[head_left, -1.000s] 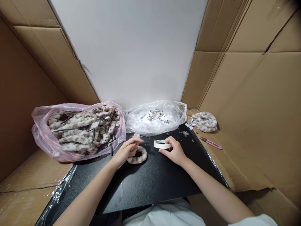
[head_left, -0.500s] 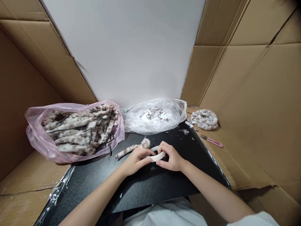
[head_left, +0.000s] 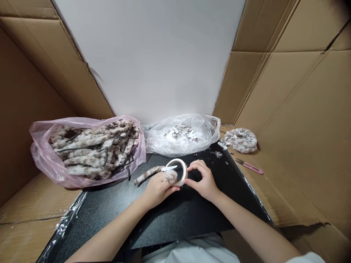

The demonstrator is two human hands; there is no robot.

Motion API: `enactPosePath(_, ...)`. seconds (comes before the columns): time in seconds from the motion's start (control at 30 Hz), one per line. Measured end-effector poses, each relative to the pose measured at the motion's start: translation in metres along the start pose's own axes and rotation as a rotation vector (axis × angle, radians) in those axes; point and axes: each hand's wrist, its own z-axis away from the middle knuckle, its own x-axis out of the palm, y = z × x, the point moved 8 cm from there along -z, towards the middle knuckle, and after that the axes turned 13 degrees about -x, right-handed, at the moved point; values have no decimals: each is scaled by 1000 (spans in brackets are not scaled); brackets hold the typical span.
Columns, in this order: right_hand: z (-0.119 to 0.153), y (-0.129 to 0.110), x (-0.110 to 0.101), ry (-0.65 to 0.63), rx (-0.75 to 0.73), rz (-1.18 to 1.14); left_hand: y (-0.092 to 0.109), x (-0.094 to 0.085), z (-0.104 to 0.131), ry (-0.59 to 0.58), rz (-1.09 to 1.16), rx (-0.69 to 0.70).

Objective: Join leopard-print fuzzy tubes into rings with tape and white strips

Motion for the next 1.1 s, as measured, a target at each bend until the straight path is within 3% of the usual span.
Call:
enactPosePath(0.23,4,5,3,-22,34,-37,10,-1,-2,40,-92,72)
enactPosePath(0.5,5,11,9,-107,82,-99,8,3,-1,1,-106,75)
enactPosePath(0.63,5,13,6,-54,120,-103,4,4,-2,-14,-99,45)
enactPosePath(0.73,8,19,4,-26,179,-132,4,5,-2,-33,-96,36)
enactPosePath(1.1,10,28,9,-131,238,-198,1,9,-7,-193,-63,-7)
